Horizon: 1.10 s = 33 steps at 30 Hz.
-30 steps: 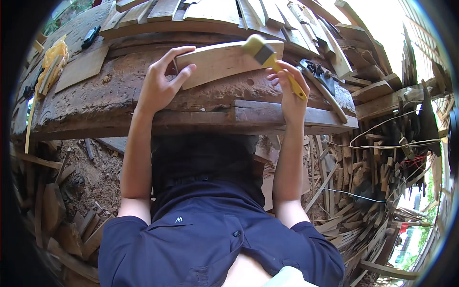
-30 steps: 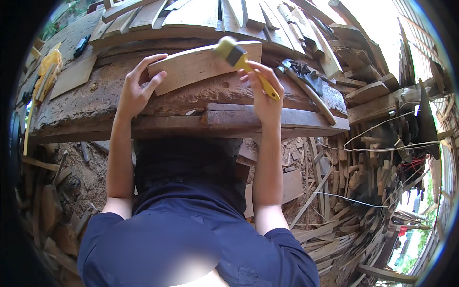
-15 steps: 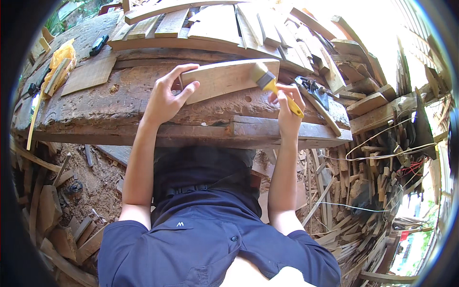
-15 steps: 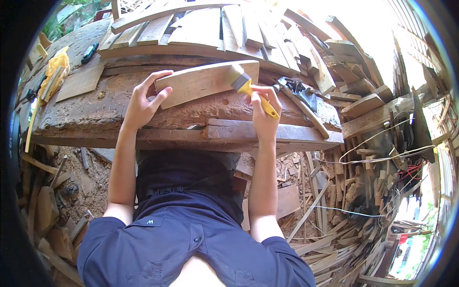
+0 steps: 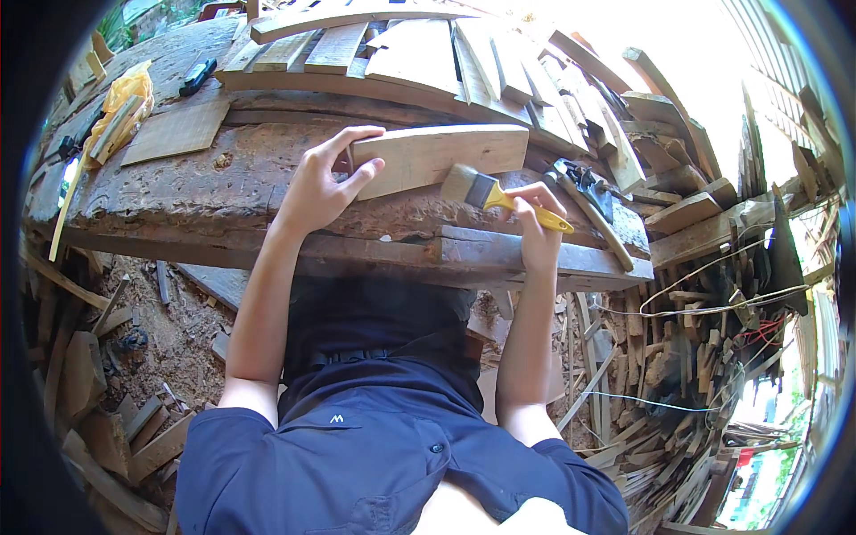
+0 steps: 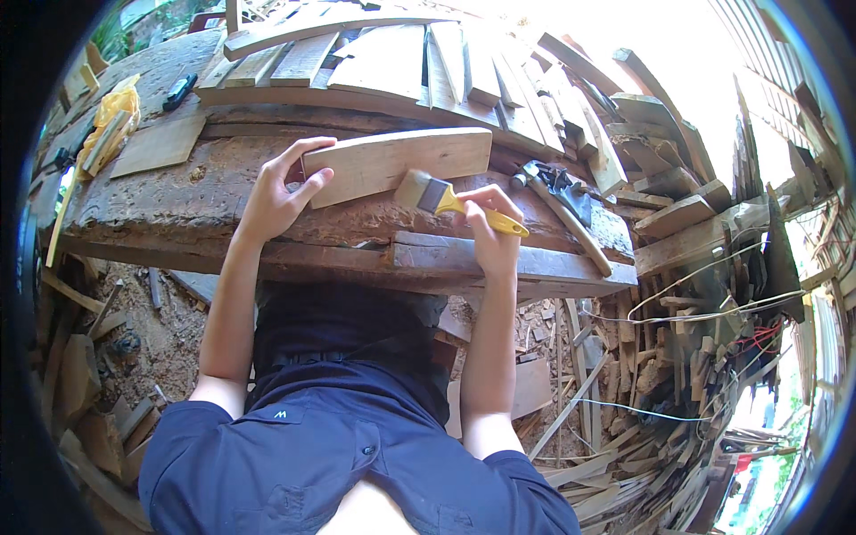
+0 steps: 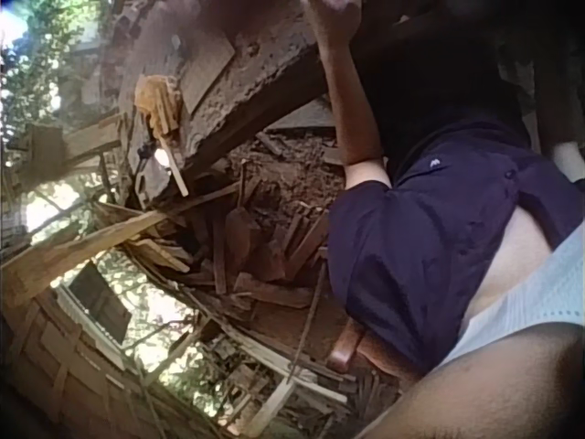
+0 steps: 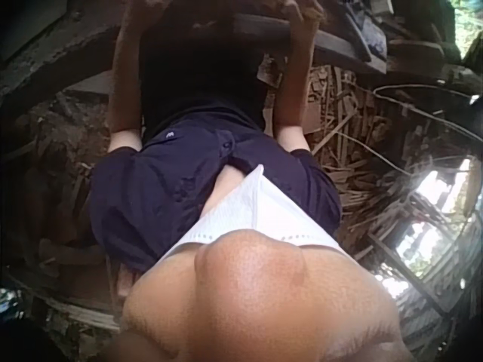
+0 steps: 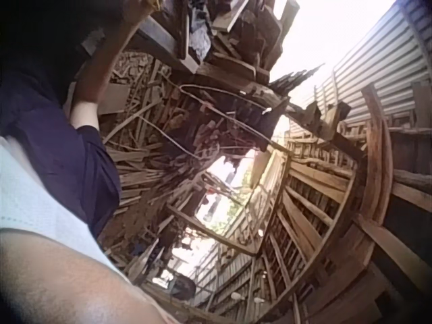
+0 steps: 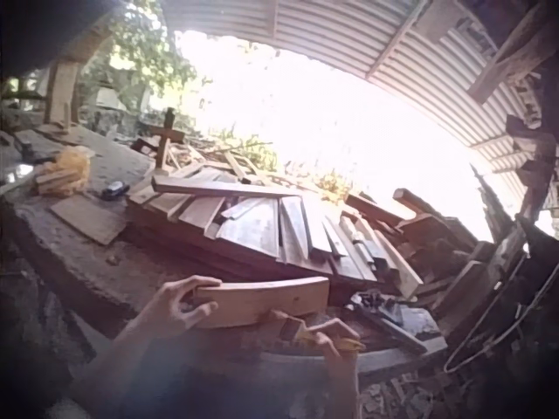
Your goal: The person cleans a wooden block by brushing dust off its surfaces with a paintbrush, turning the block over by hand to brush each side.
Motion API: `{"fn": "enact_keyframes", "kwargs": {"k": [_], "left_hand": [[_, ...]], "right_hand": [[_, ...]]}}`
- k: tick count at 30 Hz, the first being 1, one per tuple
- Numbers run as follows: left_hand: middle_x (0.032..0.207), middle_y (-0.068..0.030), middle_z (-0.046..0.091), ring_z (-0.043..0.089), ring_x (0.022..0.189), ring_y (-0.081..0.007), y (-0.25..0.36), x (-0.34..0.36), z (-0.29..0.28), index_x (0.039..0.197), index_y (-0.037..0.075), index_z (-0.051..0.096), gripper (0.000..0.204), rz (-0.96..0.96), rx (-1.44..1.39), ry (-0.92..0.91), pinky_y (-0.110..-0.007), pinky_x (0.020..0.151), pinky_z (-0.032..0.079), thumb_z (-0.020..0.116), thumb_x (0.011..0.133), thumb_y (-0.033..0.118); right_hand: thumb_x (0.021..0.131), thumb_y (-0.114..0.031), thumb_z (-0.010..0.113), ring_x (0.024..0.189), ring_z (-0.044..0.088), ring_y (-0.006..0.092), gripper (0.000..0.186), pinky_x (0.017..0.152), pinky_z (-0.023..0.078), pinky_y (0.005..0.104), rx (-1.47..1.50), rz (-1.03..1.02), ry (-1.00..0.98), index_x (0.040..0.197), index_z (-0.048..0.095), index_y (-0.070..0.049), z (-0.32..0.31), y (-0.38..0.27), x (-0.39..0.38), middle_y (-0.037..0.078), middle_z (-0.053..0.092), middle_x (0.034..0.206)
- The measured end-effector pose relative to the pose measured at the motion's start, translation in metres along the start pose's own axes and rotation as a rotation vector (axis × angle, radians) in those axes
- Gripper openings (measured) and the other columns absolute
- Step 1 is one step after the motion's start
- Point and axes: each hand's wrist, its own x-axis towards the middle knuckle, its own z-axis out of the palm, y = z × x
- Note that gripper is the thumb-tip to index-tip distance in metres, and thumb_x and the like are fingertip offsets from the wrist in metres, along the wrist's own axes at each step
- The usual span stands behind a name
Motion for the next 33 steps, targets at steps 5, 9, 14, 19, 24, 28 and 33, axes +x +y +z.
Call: {"fn": "enact_keyframes", "kwargs": {"k": [5, 9, 14, 19, 24, 28, 33], "left_hand": [[0.117, -0.0093, 0.075, 0.069, 0.099, -0.0141, 0.000, -0.002, -0.002, 0.135, 0.009, 0.069, 0.038, 0.009, 0.013, 0.010, -0.032, 0.090, 0.057, 0.073, 0.099, 0.017], [0.115, -0.0092, 0.075, 0.069, 0.096, -0.0135, 0.003, 0.000, 0.001, 0.135, 0.009, 0.069, 0.037, 0.019, -0.015, 0.007, -0.031, 0.088, 0.057, 0.073, 0.099, 0.017], [0.113, -0.0087, 0.075, 0.068, 0.092, -0.0130, 0.000, 0.001, 0.000, 0.135, 0.009, 0.069, 0.038, 0.013, 0.006, 0.000, -0.031, 0.086, 0.057, 0.073, 0.099, 0.017], [0.111, -0.0074, 0.075, 0.066, 0.088, -0.0106, -0.001, 0.000, 0.001, 0.136, 0.009, 0.069, 0.038, 0.055, -0.010, 0.027, -0.029, 0.081, 0.055, 0.073, 0.098, 0.017], [0.113, -0.0073, 0.075, 0.066, 0.088, -0.0106, 0.003, 0.000, 0.001, 0.135, 0.008, 0.069, 0.038, 0.031, -0.023, 0.015, -0.029, 0.082, 0.055, 0.073, 0.099, 0.017], [0.114, -0.0073, 0.075, 0.066, 0.088, -0.0105, 0.000, 0.000, 0.000, 0.135, 0.008, 0.069, 0.037, 0.029, 0.004, 0.014, -0.028, 0.081, 0.055, 0.073, 0.099, 0.017], [0.113, -0.0072, 0.075, 0.066, 0.087, -0.0104, 0.003, 0.000, 0.000, 0.135, 0.008, 0.069, 0.037, 0.009, -0.010, 0.009, -0.028, 0.081, 0.055, 0.073, 0.099, 0.017]], "right_hand": [[0.101, -0.004, 0.063, 0.077, 0.067, 0.0098, 0.014, 0.065, 0.053, 0.0250, 0.015, -0.005, 0.266, 0.110, 0.073, 0.000, 0.026, -0.014, 0.009, 0.009, 0.074, 0.086], [0.102, -0.006, 0.058, 0.074, 0.067, 0.0130, 0.017, 0.065, 0.050, 0.0268, -0.070, 0.030, 0.048, 0.108, 0.073, 0.000, -0.006, 0.001, 0.003, 0.009, 0.072, 0.084], [0.101, -0.005, 0.061, 0.077, 0.069, 0.0114, 0.015, 0.068, 0.054, 0.0254, -0.090, -0.030, 0.054, 0.110, 0.072, 0.000, 0.009, 0.002, 0.006, 0.007, 0.073, 0.084], [0.104, -0.005, 0.060, 0.079, 0.069, 0.0116, 0.019, 0.070, 0.055, 0.0253, -0.053, -0.027, 0.337, 0.118, 0.071, -0.001, 0.016, -0.005, 0.007, 0.007, 0.074, 0.086], [0.104, -0.005, 0.064, 0.079, 0.071, 0.0127, 0.016, 0.075, 0.057, 0.0273, -0.064, -0.030, -0.039, 0.116, 0.073, 0.001, 0.009, -0.006, 0.003, 0.008, 0.076, 0.090], [0.104, -0.004, 0.063, 0.082, 0.070, 0.0114, 0.014, 0.077, 0.056, 0.0274, -0.070, -0.073, 0.147, 0.113, 0.073, 0.001, 0.020, -0.007, 0.010, 0.008, 0.076, 0.090], [0.104, -0.004, 0.060, 0.084, 0.069, 0.0111, 0.017, 0.078, 0.052, 0.0250, -0.130, 0.056, -0.014, 0.115, 0.072, 0.001, 0.002, -0.007, 0.004, 0.006, 0.074, 0.090]]}}
